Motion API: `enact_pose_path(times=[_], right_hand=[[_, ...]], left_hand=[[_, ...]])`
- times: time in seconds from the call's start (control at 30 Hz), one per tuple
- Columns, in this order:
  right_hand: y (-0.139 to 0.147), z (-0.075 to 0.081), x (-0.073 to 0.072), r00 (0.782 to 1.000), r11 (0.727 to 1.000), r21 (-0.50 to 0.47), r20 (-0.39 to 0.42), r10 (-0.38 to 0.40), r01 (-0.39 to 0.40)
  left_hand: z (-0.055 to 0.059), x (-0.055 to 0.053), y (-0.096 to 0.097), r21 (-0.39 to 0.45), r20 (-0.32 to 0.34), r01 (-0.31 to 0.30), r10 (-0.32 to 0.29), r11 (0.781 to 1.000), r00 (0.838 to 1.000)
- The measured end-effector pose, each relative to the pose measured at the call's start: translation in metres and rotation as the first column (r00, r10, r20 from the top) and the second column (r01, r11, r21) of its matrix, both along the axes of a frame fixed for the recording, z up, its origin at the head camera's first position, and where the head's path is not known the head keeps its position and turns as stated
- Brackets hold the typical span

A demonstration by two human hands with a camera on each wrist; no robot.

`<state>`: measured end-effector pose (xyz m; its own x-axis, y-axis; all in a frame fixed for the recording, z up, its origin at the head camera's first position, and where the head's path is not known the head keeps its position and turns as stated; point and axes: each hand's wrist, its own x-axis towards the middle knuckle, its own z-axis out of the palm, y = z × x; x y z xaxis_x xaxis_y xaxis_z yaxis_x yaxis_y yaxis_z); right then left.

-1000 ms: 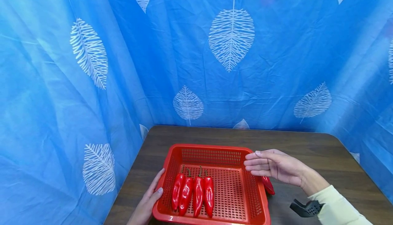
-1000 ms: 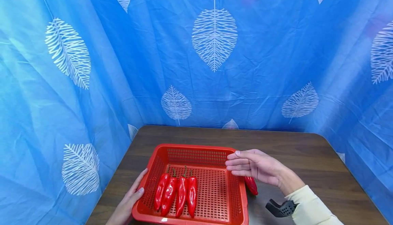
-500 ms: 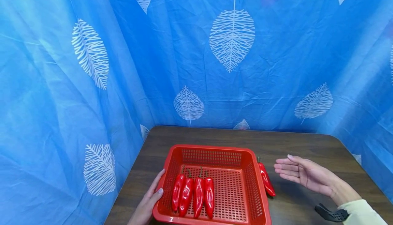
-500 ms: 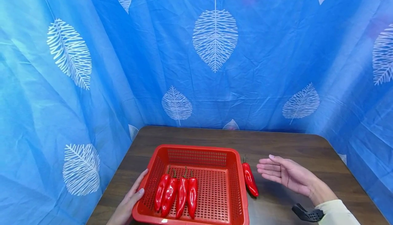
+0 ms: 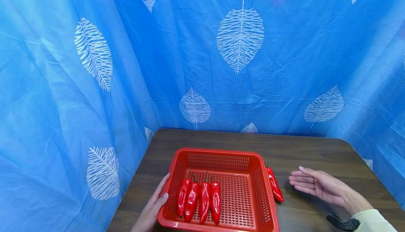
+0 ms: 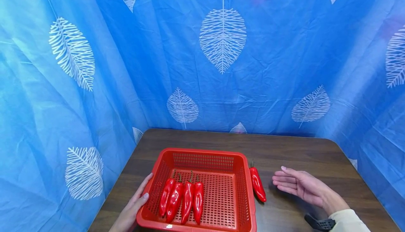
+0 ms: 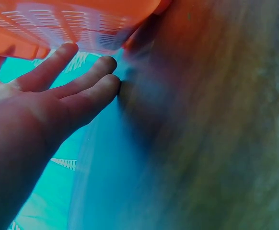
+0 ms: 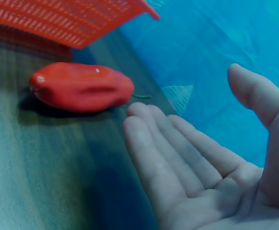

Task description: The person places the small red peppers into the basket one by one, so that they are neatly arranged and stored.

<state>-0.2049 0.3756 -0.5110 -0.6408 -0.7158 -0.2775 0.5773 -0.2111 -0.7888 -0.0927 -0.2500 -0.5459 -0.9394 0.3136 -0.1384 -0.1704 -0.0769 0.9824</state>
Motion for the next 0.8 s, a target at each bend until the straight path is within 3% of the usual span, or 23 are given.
enact_pose_path(times=[0.1, 0.17, 0.3, 0.4, 0.5, 0.7, 0.8], right_hand=[[-0.008, -0.001, 0.000, 0.999, 0.990, 0.130, -0.020, -0.049, 0.051], [-0.015, -0.001, 0.000, 0.995, 0.967, 0.234, -0.045, -0.089, 0.097], [-0.031, -0.001, -0.002, 0.983, 0.888, 0.427, -0.133, -0.126, 0.172], [-0.045, 0.001, -0.004, 0.969, 0.804, 0.554, -0.225, -0.106, 0.217], [-0.062, 0.004, -0.006, 0.945, 0.683, 0.675, -0.317, -0.074, 0.280], [-0.095, 0.011, -0.008, 0.884, 0.366, 0.835, -0.462, 0.063, 0.411], [-0.106, 0.012, -0.009, 0.853, 0.287, 0.848, -0.500, 0.148, 0.447]], left_hand=[[0.000, 0.001, 0.000, -0.002, -0.004, -0.001, 0.001, 1.000, 1.000], [0.000, 0.001, 0.000, 0.003, -0.013, 0.002, -0.002, 1.000, 1.000], [-0.001, 0.002, 0.000, 0.014, -0.025, 0.009, -0.009, 1.000, 1.000], [-0.001, 0.002, 0.000, 0.020, -0.029, 0.013, -0.013, 1.000, 0.999], [0.000, 0.002, 0.000, 0.024, -0.027, 0.016, -0.015, 1.000, 1.000], [0.000, 0.001, 0.000, 0.025, -0.016, 0.014, -0.014, 1.000, 1.000], [-0.001, 0.001, 0.000, 0.033, -0.016, 0.017, -0.016, 0.999, 1.000]])
